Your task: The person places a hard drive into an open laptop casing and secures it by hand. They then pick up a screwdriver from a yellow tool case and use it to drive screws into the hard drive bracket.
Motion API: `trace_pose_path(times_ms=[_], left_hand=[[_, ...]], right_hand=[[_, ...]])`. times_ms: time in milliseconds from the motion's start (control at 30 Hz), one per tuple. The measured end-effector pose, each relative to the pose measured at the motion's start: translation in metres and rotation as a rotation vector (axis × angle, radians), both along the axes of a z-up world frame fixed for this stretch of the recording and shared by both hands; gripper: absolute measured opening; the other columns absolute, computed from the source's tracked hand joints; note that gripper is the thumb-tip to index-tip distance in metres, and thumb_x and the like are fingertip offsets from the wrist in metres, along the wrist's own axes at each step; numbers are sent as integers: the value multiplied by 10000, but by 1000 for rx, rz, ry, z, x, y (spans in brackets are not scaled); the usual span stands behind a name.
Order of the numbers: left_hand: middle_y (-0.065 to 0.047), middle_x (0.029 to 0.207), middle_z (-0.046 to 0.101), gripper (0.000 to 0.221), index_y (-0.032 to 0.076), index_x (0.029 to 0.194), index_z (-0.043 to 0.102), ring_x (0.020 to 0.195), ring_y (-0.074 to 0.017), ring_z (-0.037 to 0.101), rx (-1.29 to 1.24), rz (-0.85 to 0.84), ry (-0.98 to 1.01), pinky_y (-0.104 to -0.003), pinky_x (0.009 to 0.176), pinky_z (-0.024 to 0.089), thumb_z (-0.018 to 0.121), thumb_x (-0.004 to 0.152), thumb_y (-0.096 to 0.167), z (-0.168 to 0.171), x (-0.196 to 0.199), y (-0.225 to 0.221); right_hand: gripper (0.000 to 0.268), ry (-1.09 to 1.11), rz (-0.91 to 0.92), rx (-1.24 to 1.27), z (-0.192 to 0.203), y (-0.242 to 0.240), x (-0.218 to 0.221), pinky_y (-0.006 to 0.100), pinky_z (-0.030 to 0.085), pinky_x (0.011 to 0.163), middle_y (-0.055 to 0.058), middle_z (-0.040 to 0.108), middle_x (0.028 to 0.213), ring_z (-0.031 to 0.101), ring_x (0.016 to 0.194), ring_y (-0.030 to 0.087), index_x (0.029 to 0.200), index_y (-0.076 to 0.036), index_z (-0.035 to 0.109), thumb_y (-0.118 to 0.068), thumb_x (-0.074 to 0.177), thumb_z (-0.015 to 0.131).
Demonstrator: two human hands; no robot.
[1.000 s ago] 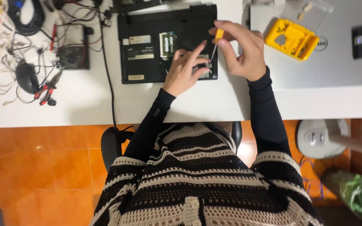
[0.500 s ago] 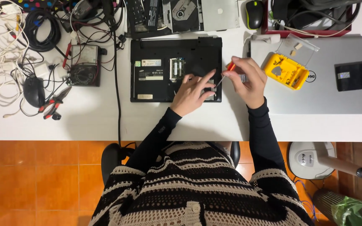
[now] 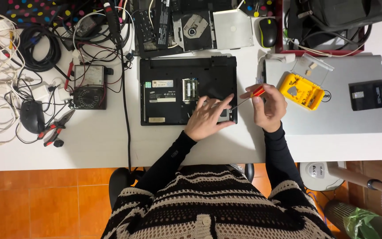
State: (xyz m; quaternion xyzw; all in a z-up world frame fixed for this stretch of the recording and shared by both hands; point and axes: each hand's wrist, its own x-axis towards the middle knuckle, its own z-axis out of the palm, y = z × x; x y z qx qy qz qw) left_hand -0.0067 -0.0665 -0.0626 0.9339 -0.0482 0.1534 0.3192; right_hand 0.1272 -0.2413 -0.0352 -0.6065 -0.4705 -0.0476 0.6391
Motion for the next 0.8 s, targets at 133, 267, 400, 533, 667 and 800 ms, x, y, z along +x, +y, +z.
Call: trace_pose_path(times_ms=[133,267,400,533,667,800], left_hand=[[-62,1100,690,937,87,1530,397,1039,-213,612,128,-1,80,-530,1115,313,759,834,599,-1,-3,-5],[-15,1225,692,797,121,1569,408,1172,-186,556,170,82,-41,-495,1142,276,708,959,536,-2,-12,-13],[3,1225,702,796,119,1576,403,1220,-166,547,152,99,-64,-497,1158,262,709,967,530,-3,-12,-13],[20,1244,707,841,108,1591,360,1249,-165,540,65,37,-42,-502,1164,252,704,957,540,-15,-7,-13],[5,1291,708,926,88,1596,316,1251,-190,524,128,74,-4,-504,1151,233,737,937,584,-30,-10,-16],[53,1282,719,930,92,1610,317,1279,-171,529,126,110,52,-494,1170,225,771,944,556,-10,-9,-13]], right_hand=[[406,-8,-19,25,-2,1,-1,436,659,823,256,649,1137,726,992,316,1454,-55,437,37,1079,565],[444,-50,-41,17,-2,-1,0,399,663,788,219,600,1073,711,934,293,1432,-79,436,44,1046,619],[494,-103,-59,8,-4,-4,2,371,644,809,177,548,1032,731,920,255,1440,-73,422,45,1030,672],[541,-273,-243,-96,-3,-5,6,355,534,750,163,635,1015,674,837,279,1345,-60,512,-3,900,814],[570,-283,-201,-138,19,-3,0,356,573,784,225,643,1125,702,941,335,1353,-54,506,-59,915,871],[402,-223,-57,-95,26,3,4,357,634,814,260,659,1159,754,957,301,1387,-18,444,-14,1004,563]])
